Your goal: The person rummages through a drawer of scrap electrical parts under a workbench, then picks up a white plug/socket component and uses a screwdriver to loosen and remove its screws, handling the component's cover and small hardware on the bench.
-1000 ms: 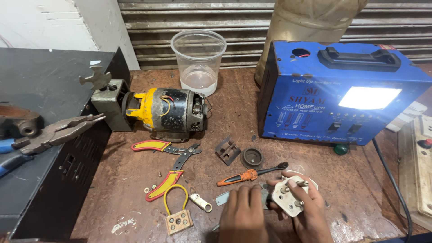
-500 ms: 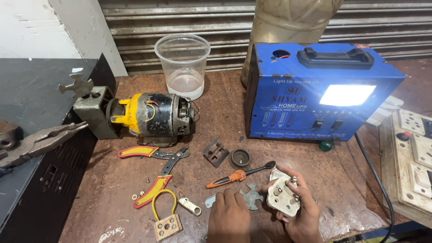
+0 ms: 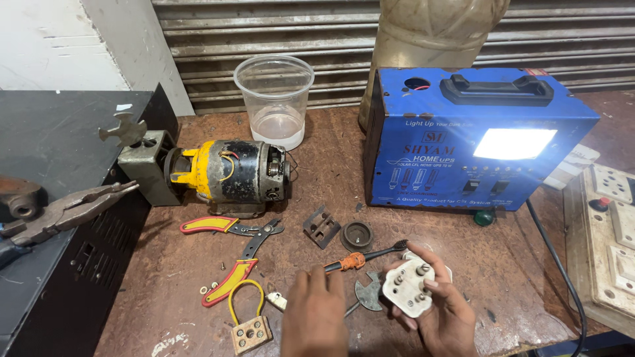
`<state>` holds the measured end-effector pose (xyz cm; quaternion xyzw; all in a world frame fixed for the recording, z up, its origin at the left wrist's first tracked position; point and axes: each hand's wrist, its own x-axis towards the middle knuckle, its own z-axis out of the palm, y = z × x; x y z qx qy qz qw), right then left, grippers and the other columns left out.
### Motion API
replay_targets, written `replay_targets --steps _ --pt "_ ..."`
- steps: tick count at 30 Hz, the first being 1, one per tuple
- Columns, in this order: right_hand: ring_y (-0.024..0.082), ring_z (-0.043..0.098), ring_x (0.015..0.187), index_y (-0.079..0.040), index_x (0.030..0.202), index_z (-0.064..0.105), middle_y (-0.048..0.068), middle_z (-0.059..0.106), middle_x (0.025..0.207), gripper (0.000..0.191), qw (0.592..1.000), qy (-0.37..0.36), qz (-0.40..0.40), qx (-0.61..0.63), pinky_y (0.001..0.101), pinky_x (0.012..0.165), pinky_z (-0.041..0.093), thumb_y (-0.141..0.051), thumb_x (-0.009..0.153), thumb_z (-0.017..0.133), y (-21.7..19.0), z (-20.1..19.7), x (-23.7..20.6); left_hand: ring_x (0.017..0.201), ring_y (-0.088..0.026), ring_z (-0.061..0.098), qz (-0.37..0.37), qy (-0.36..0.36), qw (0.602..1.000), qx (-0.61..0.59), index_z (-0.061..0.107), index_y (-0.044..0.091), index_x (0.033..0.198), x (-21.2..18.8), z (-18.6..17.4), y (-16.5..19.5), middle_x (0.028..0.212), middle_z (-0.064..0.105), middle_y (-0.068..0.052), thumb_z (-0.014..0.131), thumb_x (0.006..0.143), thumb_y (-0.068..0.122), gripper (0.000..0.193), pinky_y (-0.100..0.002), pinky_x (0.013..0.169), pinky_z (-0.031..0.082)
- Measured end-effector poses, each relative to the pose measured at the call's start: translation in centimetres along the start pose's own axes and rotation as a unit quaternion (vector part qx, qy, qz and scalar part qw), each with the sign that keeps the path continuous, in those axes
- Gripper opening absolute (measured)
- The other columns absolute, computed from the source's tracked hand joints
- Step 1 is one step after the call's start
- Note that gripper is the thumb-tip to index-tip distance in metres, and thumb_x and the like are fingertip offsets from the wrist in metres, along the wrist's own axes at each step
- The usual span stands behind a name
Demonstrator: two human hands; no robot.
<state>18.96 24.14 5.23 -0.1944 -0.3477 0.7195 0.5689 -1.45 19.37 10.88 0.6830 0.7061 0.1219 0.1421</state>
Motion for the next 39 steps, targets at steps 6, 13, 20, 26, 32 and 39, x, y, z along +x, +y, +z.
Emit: replay_targets --steps 6,13,20,26,32,39 --pt "0.034 0.073 0.076 -0.008 0.157 0.028 0.035 0.062 0.129 0.071 0.993 0.061 0.072 -0.067 0.0382 0.048 0.058 -0.011 0.089 0.048 0.3 0.2 0.3 0.112 -0.038 0.054 0.017 0.117 0.993 -0.008 0.06 0.003 0.113 0.1 -5.5 -1.5 0.119 0.059 -0.018 0.07 0.074 0.003 0.04 -0.048 0.096 0.046" --pt "0.029 0.073 0.068 -0.015 0.159 0.022 0.03 0.065 0.121 0.067 0.995 0.045 0.063 -0.055 0.033 0.038 0.054 -0.034 0.099 0.044 1.3 -0.8 0.3 0.113 -0.041 0.058 0.092 0.182 0.979 -0.027 0.06 0.001 0.124 2.4 -6.3 -2.3 0.125 0.06 -0.022 0.067 0.085 0.013 0.042 -0.052 0.089 0.047" --pt "0.02 0.067 0.05 -0.01 0.155 0.034 0.027 0.072 0.088 0.061 0.998 -0.037 0.043 -0.012 0.0268 0.031 0.046 -0.05 0.109 0.039 1.1 -1.0 0.1 0.116 -0.042 0.056 0.059 0.071 0.995 -0.04 0.057 0.008 0.133 6.0 -4.6 -3.1 0.12 0.057 -0.024 0.065 0.092 0.012 0.042 -0.051 0.096 0.048" --pt "0.025 0.07 0.059 0.004 0.119 0.061 0.022 0.068 0.071 0.063 0.992 0.08 0.07 -0.075 0.035 0.048 0.055 -0.051 0.102 0.033 1.4 -0.3 -0.2 0.109 -0.045 0.06 -0.019 0.089 0.992 -0.091 0.058 -0.001 0.116 7.9 -3.6 -3.6 0.116 0.057 -0.025 0.065 0.075 -0.01 0.042 -0.051 0.094 0.051" --pt "0.028 0.069 0.06 0.0 0.103 0.06 0.021 0.066 0.069 0.047 0.99 0.081 0.089 -0.071 0.0465 0.06 0.062 -0.042 0.097 0.041 0.8 0.1 -0.1 0.094 -0.046 0.064 0.038 0.208 0.968 -0.135 0.059 -0.002 0.113 6.0 -5.4 -2.2 0.118 0.054 -0.025 0.061 0.08 -0.011 0.034 -0.053 0.08 0.053" --pt "0.031 0.071 0.069 0.001 0.108 0.057 0.021 0.067 0.077 0.043 0.999 -0.001 0.036 -0.02 0.0502 0.075 0.064 -0.04 0.096 0.046 0.4 0.9 -0.4 0.084 -0.034 0.07 0.133 0.165 0.945 -0.248 0.059 -0.001 0.109 1.4 -6.6 1.1 0.114 0.053 -0.019 0.054 0.093 -0.002 0.017 -0.045 0.069 0.06"
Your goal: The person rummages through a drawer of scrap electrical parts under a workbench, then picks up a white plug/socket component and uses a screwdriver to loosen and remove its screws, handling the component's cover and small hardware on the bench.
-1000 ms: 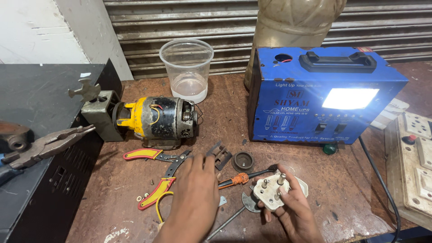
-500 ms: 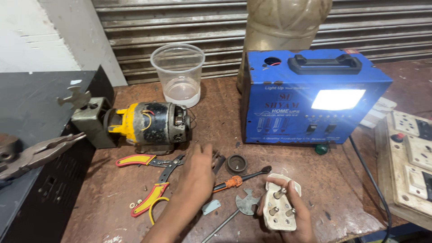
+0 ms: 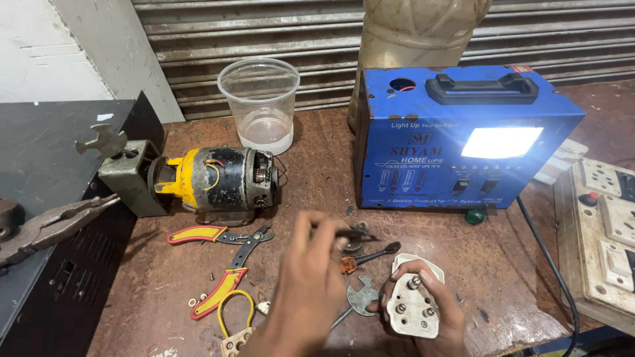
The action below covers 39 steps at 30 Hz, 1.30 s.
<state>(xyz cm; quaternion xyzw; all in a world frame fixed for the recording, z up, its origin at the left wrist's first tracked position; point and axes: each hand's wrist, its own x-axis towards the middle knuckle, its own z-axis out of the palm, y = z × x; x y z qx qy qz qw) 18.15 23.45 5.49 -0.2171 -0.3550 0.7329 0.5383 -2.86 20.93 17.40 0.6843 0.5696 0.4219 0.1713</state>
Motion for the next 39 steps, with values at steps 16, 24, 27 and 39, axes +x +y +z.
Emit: replay_targets --steps 16,24,27,39 --pt "0.019 0.069 0.076 -0.001 0.111 0.057 0.013 0.068 0.086 0.038 0.995 0.069 0.061 0.045 0.0353 0.068 0.058 -0.036 0.097 0.049 1.3 -2.0 -0.7 0.111 -0.041 0.07 0.236 -0.026 0.968 -0.08 0.059 -0.003 0.118 -2.6 3.8 -1.1 0.126 0.06 -0.023 0.06 0.083 -0.01 0.035 -0.045 0.091 0.059" --pt "0.025 0.073 0.066 -0.004 0.108 0.056 0.012 0.066 0.084 0.033 0.993 0.091 0.069 -0.028 0.0434 0.056 0.064 -0.032 0.092 0.052 0.5 -1.8 -0.1 0.105 -0.038 0.071 0.209 -0.056 0.974 -0.07 0.06 -0.005 0.121 -3.4 4.6 -1.8 0.123 0.06 -0.022 0.062 0.082 -0.008 0.039 -0.044 0.082 0.059" --pt "0.021 0.072 0.068 -0.001 0.11 0.054 0.012 0.066 0.086 0.032 0.992 0.109 0.059 -0.027 0.0407 0.055 0.063 -0.029 0.094 0.053 0.3 -1.1 -0.2 0.102 -0.035 0.072 0.187 -0.074 0.977 -0.068 0.061 -0.004 0.122 -3.9 4.7 -2.1 0.123 0.061 -0.022 0.061 0.086 -0.007 0.036 -0.044 0.08 0.059" --pt "0.026 0.071 0.059 -0.001 0.111 0.053 0.017 0.066 0.077 0.034 0.994 0.025 0.099 0.026 0.0364 0.052 0.059 -0.029 0.093 0.051 -0.3 -1.5 -0.1 0.11 -0.035 0.067 0.27 -0.071 0.957 -0.083 0.058 -0.002 0.111 -3.3 4.2 -2.4 0.114 0.061 -0.017 0.065 0.086 -0.003 0.025 -0.043 0.087 0.056"
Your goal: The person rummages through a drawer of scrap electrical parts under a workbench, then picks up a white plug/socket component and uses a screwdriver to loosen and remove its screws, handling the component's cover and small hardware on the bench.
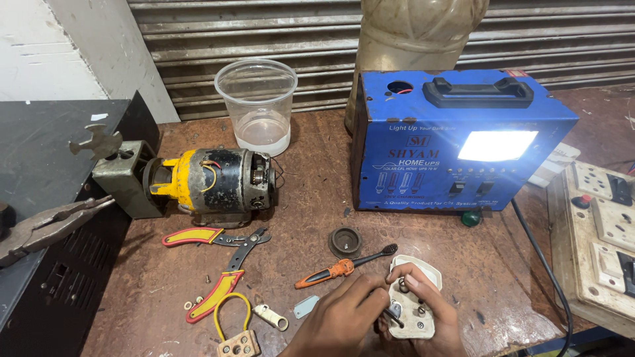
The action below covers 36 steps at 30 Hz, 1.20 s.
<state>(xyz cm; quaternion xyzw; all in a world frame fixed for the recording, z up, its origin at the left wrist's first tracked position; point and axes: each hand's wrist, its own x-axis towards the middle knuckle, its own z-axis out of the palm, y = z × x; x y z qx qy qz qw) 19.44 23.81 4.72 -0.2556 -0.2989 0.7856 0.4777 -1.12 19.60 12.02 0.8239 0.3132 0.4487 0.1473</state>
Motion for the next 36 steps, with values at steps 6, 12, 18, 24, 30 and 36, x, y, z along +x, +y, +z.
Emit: replay_targets --steps 6,12,18,24,30,36 --pt "0.025 0.071 0.059 0.001 0.111 0.053 0.016 0.065 0.078 0.035 1.0 0.009 0.003 0.003 0.0366 0.052 0.06 -0.029 0.093 0.051 0.1 0.0 0.1 0.111 -0.035 0.068 0.0 0.024 1.0 0.001 0.059 -0.004 0.113 0.2 0.1 0.0 0.12 0.063 -0.019 0.06 0.084 -0.008 0.03 -0.044 0.09 0.055" --pt "0.026 0.072 0.058 0.0 0.112 0.053 0.019 0.066 0.077 0.035 1.0 -0.021 0.0 -0.019 0.0351 0.052 0.06 -0.029 0.093 0.05 -0.1 -0.3 0.0 0.114 -0.036 0.067 -0.012 0.018 1.0 -0.01 0.058 -0.003 0.115 0.2 0.5 -0.1 0.121 0.062 -0.019 0.057 0.081 -0.011 0.034 -0.046 0.092 0.055" --pt "0.023 0.071 0.058 0.0 0.111 0.055 0.016 0.066 0.078 0.031 0.999 0.034 -0.007 -0.022 0.0338 0.049 0.058 -0.025 0.095 0.049 0.0 -1.3 0.4 0.119 -0.038 0.064 0.008 -0.059 0.997 0.054 0.056 -0.003 0.117 0.0 0.5 -0.1 0.127 0.057 -0.021 0.061 0.09 0.001 0.027 -0.047 0.093 0.055" --pt "0.016 0.065 0.065 0.001 0.108 0.058 0.012 0.064 0.078 0.026 0.998 0.05 -0.015 -0.024 0.0287 0.054 0.052 -0.02 0.095 0.048 0.4 -2.3 0.7 0.111 -0.035 0.066 -0.023 -0.043 0.994 0.098 0.057 -0.003 0.114 0.0 0.9 0.6 0.115 0.058 -0.019 0.063 0.089 0.005 0.027 -0.046 0.084 0.057" --pt "0.014 0.062 0.065 -0.001 0.106 0.06 0.008 0.063 0.079 0.025 0.998 0.061 -0.014 -0.005 0.0281 0.055 0.051 -0.021 0.096 0.048 0.5 -2.2 0.8 0.096 -0.031 0.068 -0.073 -0.011 0.989 0.127 0.059 0.001 0.109 0.2 2.7 0.7 0.099 0.056 -0.014 0.066 0.084 0.007 0.027 -0.044 0.066 0.057" --pt "0.014 0.064 0.067 -0.003 0.107 0.059 0.007 0.064 0.081 0.027 0.991 0.134 -0.01 -0.007 0.0294 0.059 0.053 -0.022 0.093 0.046 0.4 -2.4 0.6 0.09 -0.031 0.067 -0.077 0.024 0.984 0.159 0.06 0.0 0.109 0.6 4.3 0.5 0.098 0.055 -0.015 0.067 0.081 0.006 0.03 -0.043 0.064 0.057"
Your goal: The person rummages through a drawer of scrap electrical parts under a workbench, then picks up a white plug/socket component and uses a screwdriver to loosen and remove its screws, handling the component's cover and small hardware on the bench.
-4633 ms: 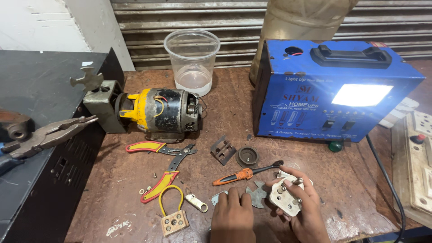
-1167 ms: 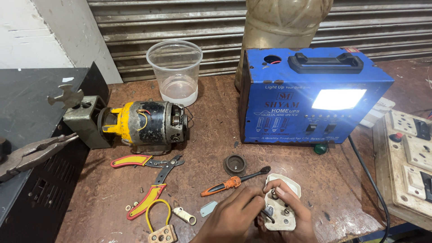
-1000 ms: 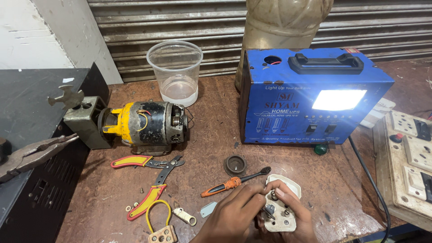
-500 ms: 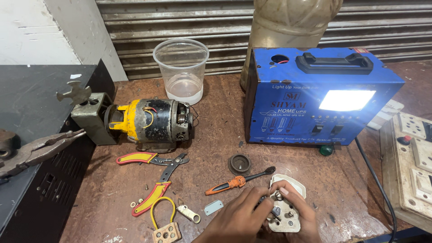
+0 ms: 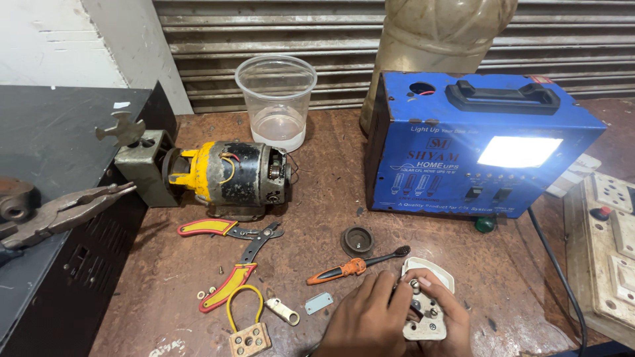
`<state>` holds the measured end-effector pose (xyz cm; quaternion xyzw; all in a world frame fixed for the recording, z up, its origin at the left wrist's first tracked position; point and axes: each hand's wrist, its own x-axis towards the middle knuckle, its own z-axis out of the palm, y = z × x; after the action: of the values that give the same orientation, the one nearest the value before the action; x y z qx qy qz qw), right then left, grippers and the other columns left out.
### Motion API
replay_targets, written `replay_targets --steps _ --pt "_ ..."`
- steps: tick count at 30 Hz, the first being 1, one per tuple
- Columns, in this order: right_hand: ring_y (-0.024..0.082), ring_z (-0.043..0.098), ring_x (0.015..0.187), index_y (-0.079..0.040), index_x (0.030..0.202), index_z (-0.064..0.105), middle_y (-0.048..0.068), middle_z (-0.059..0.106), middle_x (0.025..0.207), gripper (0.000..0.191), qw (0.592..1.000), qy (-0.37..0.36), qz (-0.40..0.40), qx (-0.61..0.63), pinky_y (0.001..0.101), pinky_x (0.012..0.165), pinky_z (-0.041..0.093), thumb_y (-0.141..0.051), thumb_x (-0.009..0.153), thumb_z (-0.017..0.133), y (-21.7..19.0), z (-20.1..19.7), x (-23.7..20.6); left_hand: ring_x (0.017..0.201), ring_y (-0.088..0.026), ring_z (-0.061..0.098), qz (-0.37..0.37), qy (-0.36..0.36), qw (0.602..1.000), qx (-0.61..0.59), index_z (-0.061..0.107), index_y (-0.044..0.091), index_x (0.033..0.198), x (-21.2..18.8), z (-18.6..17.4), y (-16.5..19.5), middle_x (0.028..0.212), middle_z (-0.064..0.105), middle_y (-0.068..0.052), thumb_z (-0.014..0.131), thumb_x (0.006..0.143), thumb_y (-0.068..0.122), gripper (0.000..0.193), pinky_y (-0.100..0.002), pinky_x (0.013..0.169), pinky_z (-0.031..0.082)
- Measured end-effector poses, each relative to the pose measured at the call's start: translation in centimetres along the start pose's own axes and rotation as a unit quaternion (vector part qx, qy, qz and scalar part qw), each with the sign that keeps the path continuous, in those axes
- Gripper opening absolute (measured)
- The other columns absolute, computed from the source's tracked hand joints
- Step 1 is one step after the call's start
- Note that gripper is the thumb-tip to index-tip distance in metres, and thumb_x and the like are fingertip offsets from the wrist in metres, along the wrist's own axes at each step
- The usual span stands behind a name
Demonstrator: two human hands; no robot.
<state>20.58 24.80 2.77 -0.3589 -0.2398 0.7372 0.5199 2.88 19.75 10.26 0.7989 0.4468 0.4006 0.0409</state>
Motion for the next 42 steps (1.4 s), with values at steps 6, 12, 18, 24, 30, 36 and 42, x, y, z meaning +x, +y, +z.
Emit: replay_targets --steps 6,12,18,24,30,36,42 --pt "0.016 0.064 0.07 0.001 0.111 0.064 0.01 0.066 0.086 0.03 0.999 0.013 -0.027 0.011 0.0298 0.06 0.054 -0.019 0.095 0.048 0.4 -0.8 0.7 0.091 -0.03 0.068 0.0 0.036 0.998 0.051 0.062 0.001 0.108 0.3 0.1 0.6 0.099 0.057 -0.013 0.068 0.077 0.008 0.033 -0.04 0.064 0.058" --pt "0.018 0.068 0.088 0.008 0.118 0.061 0.015 0.067 0.1 0.036 0.975 0.072 -0.202 -0.062 0.0326 0.078 0.057 -0.014 0.097 0.041 2.1 -0.5 1.1 0.08 -0.027 0.07 -0.151 0.044 0.987 0.011 0.06 0.009 0.091 0.7 0.1 0.7 0.086 0.06 -0.007 0.069 0.096 0.022 0.017 -0.043 0.063 0.056" --pt "0.019 0.066 0.088 0.004 0.123 0.061 0.013 0.065 0.101 0.037 0.984 0.094 -0.15 0.036 0.034 0.079 0.055 -0.017 0.101 0.04 2.4 -1.4 1.9 0.078 -0.029 0.072 -0.168 0.035 0.985 0.009 0.059 0.008 0.091 0.6 -0.4 0.8 0.085 0.061 -0.01 0.065 0.1 0.028 0.024 -0.043 0.061 0.055" --pt "0.02 0.066 0.091 0.003 0.119 0.06 0.013 0.066 0.101 0.033 0.98 0.08 -0.182 0.022 0.0332 0.081 0.054 -0.016 0.102 0.04 2.6 -1.2 1.9 0.078 -0.035 0.07 -0.205 -0.004 0.978 -0.049 0.059 0.005 0.094 1.3 -1.4 0.9 0.089 0.062 -0.014 0.062 0.101 0.029 0.025 -0.048 0.063 0.054" --pt "0.024 0.067 0.084 0.0 0.117 0.059 0.017 0.065 0.096 0.035 0.979 0.113 -0.167 0.008 0.0374 0.072 0.059 -0.023 0.103 0.037 2.0 0.6 0.9 0.082 -0.041 0.069 -0.287 -0.01 0.955 -0.071 0.057 0.004 0.096 1.7 -1.5 0.4 0.094 0.064 -0.018 0.061 0.1 0.033 0.03 -0.053 0.069 0.053" --pt "0.034 0.066 0.066 -0.008 0.113 0.055 0.019 0.062 0.089 0.03 0.99 0.054 -0.133 0.015 0.0449 0.047 0.056 -0.027 0.095 0.04 1.5 1.7 0.3 0.094 -0.042 0.066 -0.303 -0.09 0.948 -0.045 0.055 0.0 0.108 1.2 -0.7 -1.1 0.103 0.064 -0.022 0.062 0.099 0.031 0.034 -0.052 0.078 0.053" --pt "0.037 0.066 0.064 -0.005 0.11 0.054 0.019 0.062 0.089 0.03 0.989 0.022 -0.142 0.031 0.0451 0.045 0.054 -0.027 0.094 0.042 1.5 1.7 0.3 0.107 -0.04 0.061 -0.277 -0.126 0.952 0.018 0.055 -0.004 0.116 0.7 0.2 -1.6 0.109 0.063 -0.023 0.067 0.095 0.024 0.037 -0.048 0.087 0.051"
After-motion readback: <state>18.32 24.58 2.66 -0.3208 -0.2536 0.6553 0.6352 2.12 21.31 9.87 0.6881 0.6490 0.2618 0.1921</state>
